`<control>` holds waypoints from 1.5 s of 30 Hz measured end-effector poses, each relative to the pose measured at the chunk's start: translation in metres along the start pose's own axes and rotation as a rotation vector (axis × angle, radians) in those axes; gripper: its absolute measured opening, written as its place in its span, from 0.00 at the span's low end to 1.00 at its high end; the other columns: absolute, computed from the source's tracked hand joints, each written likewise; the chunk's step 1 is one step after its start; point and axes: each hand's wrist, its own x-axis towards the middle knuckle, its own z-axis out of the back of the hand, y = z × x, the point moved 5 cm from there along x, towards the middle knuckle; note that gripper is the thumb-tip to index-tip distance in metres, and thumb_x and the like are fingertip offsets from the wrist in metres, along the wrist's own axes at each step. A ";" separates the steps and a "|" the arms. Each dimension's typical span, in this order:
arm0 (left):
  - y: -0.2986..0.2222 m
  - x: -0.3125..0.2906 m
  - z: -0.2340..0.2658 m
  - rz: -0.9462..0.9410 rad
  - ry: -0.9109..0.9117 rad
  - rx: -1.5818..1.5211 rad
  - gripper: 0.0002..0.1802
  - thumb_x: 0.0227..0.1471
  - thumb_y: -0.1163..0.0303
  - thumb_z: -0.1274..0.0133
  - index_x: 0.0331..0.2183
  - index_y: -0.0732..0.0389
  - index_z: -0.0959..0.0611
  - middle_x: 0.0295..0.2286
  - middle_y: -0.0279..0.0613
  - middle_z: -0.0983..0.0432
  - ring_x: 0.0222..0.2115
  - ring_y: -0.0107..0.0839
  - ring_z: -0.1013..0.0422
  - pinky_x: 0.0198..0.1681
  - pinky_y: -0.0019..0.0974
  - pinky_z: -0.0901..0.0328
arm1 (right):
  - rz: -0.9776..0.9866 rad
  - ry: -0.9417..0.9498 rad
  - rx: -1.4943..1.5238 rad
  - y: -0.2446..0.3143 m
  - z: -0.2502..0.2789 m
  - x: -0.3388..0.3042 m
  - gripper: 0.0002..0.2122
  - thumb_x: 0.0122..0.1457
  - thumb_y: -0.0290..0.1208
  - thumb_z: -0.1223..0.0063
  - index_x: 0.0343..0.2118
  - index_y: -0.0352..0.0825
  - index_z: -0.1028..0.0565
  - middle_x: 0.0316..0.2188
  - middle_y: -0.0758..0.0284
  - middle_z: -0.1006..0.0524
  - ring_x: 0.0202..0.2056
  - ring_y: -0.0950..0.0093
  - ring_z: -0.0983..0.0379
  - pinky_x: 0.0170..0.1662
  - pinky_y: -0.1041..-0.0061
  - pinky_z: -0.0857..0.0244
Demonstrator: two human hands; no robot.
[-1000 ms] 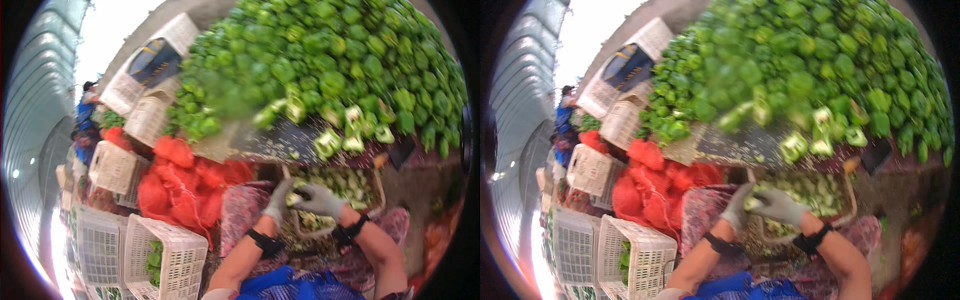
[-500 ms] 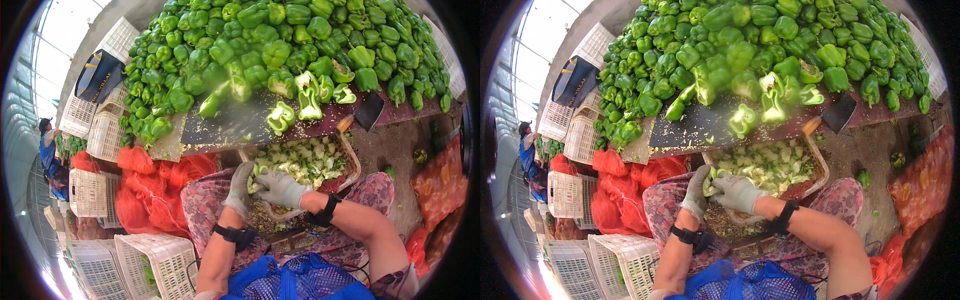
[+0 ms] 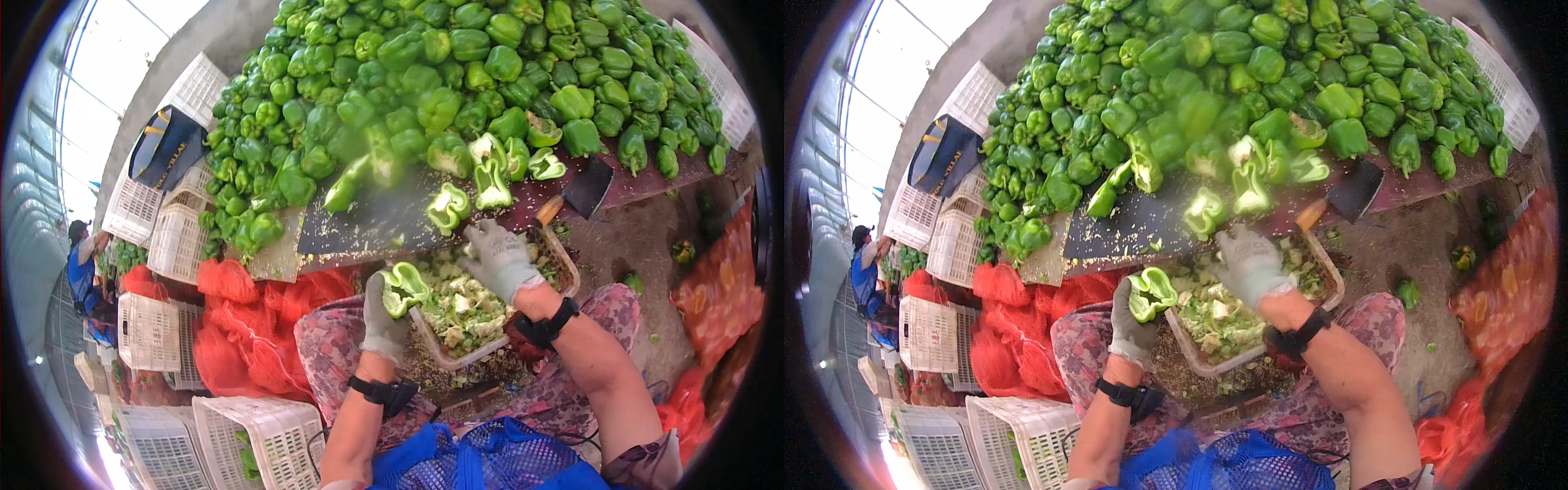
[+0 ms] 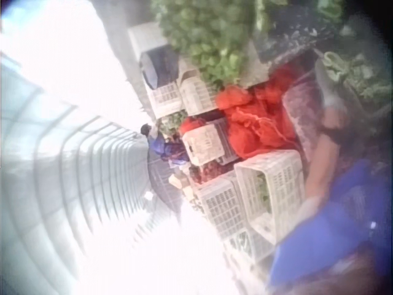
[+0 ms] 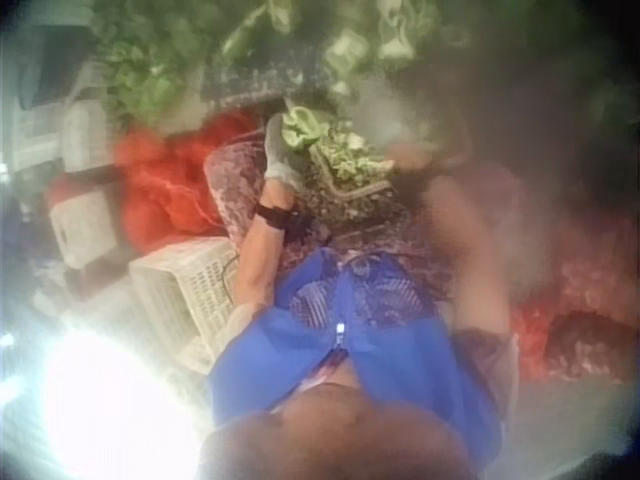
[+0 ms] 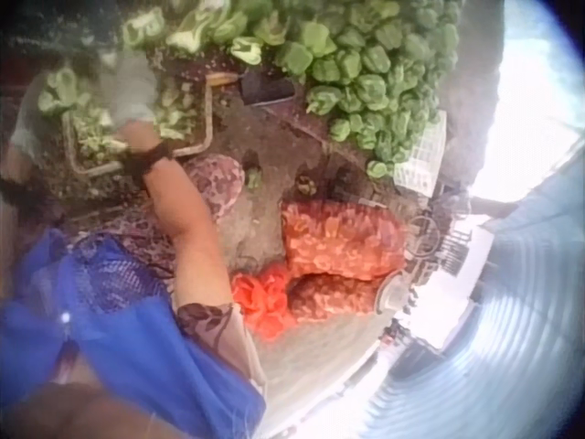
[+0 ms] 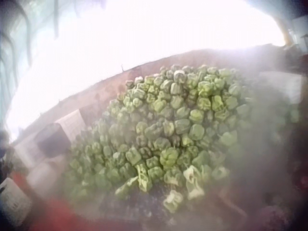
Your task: The person processes green bell peppers by removing the stems and seeds by hand and then slicing them using a large knife on a wooden surface.
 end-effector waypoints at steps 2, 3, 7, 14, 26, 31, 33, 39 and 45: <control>-0.001 0.003 -0.001 -0.022 0.050 0.045 0.18 0.61 0.56 0.56 0.45 0.59 0.25 0.40 0.40 0.24 0.42 0.36 0.27 0.49 0.41 0.32 | 0.004 0.078 0.194 0.015 0.005 -0.006 0.24 0.61 0.52 0.55 0.52 0.37 0.30 0.44 0.57 0.29 0.47 0.65 0.29 0.48 0.64 0.34; 0.001 0.004 -0.006 -0.031 0.104 0.079 0.20 0.62 0.54 0.57 0.45 0.60 0.24 0.41 0.41 0.24 0.44 0.37 0.27 0.51 0.41 0.33 | 0.027 0.046 0.331 0.022 0.005 -0.014 0.23 0.61 0.52 0.54 0.48 0.37 0.29 0.44 0.55 0.28 0.46 0.63 0.28 0.48 0.63 0.33; 0.001 -0.013 -0.035 -0.286 0.103 0.472 0.20 0.61 0.59 0.56 0.48 0.63 0.28 0.41 0.40 0.28 0.41 0.31 0.31 0.49 0.34 0.37 | 0.163 0.019 0.205 0.043 -0.006 -0.034 0.18 0.59 0.49 0.51 0.40 0.37 0.29 0.39 0.58 0.25 0.41 0.62 0.26 0.43 0.64 0.32; 0.015 -0.022 -0.043 -0.316 0.138 0.691 0.19 0.60 0.61 0.55 0.49 0.59 0.30 0.41 0.38 0.31 0.42 0.29 0.34 0.49 0.33 0.38 | 0.237 -0.098 0.305 0.038 -0.025 -0.027 0.15 0.57 0.43 0.49 0.38 0.36 0.29 0.30 0.58 0.24 0.35 0.60 0.24 0.38 0.62 0.32; 0.009 -0.021 -0.037 -0.257 0.051 0.491 0.21 0.61 0.57 0.57 0.50 0.60 0.30 0.43 0.39 0.30 0.44 0.30 0.32 0.49 0.34 0.37 | 0.023 0.216 0.801 0.034 -0.030 -0.028 0.21 0.57 0.50 0.51 0.44 0.38 0.23 0.37 0.54 0.22 0.41 0.58 0.24 0.44 0.63 0.32; 0.016 -0.028 -0.040 -0.344 0.049 0.625 0.21 0.62 0.57 0.58 0.50 0.60 0.30 0.43 0.39 0.31 0.44 0.29 0.33 0.49 0.33 0.38 | -0.021 0.302 1.007 0.036 -0.045 -0.028 0.21 0.56 0.48 0.47 0.42 0.35 0.23 0.33 0.57 0.21 0.35 0.63 0.23 0.41 0.69 0.32; 0.017 -0.031 -0.038 -0.320 0.049 0.587 0.20 0.62 0.58 0.58 0.50 0.59 0.31 0.43 0.39 0.31 0.44 0.29 0.34 0.49 0.34 0.38 | -0.105 0.410 1.046 0.039 -0.047 -0.030 0.20 0.54 0.46 0.43 0.40 0.31 0.23 0.30 0.59 0.21 0.31 0.70 0.25 0.38 0.73 0.33; 0.013 -0.014 -0.025 0.089 0.078 0.086 0.27 0.59 0.46 0.59 0.44 0.59 0.23 0.40 0.40 0.23 0.41 0.35 0.27 0.45 0.40 0.32 | -0.011 0.335 1.260 0.043 -0.032 -0.037 0.16 0.55 0.41 0.41 0.38 0.31 0.22 0.27 0.70 0.23 0.26 0.83 0.31 0.32 0.82 0.34; -0.046 -0.029 -0.053 -0.565 -0.013 0.600 0.21 0.60 0.57 0.57 0.46 0.62 0.27 0.43 0.44 0.28 0.42 0.37 0.30 0.48 0.38 0.35 | -0.169 0.089 0.794 -0.001 -0.032 -0.014 0.23 0.61 0.42 0.53 0.53 0.29 0.32 0.49 0.53 0.26 0.48 0.61 0.27 0.52 0.69 0.34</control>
